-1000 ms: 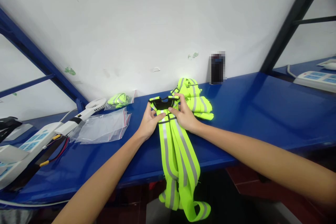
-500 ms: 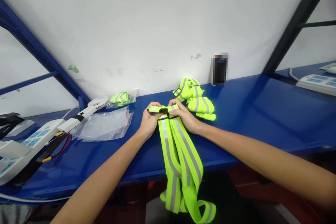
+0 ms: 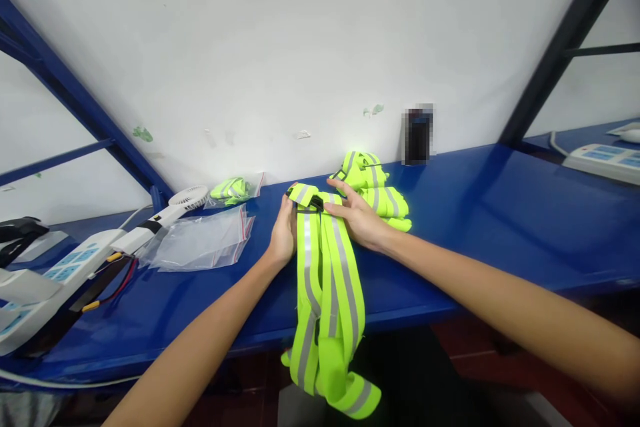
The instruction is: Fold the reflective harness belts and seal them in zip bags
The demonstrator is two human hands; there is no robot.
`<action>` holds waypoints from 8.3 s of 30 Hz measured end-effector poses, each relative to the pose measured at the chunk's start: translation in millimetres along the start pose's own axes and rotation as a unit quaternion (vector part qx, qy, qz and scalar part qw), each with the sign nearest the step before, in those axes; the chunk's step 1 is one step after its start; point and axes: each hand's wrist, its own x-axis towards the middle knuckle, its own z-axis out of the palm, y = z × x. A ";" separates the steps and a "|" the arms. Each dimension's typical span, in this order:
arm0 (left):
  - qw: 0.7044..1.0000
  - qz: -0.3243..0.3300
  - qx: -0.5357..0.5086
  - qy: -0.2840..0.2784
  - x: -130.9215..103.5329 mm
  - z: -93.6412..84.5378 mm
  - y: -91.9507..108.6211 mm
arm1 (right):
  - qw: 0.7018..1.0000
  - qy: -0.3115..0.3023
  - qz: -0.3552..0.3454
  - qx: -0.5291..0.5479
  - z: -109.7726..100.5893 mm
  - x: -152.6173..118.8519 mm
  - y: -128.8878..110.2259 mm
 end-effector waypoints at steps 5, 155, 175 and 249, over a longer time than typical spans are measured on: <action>0.993 -0.093 -0.063 -0.044 -1.4 3.7 5.2 | 0.979 -0.014 -0.116 -0.167 -5.1 -1.5 1.3; 0.992 0.078 0.092 -0.028 12.8 -21.1 -3.7 | 0.997 -0.025 -0.041 -0.055 -3.5 0.7 6.2; 0.986 0.120 0.118 -0.002 11.6 -20.9 -4.3 | 0.996 -0.048 -0.038 -0.063 -1.3 -2.3 9.0; 0.965 0.123 0.200 0.114 12.1 -25.6 0.1 | 0.998 -0.025 0.011 0.064 -7.0 3.9 6.7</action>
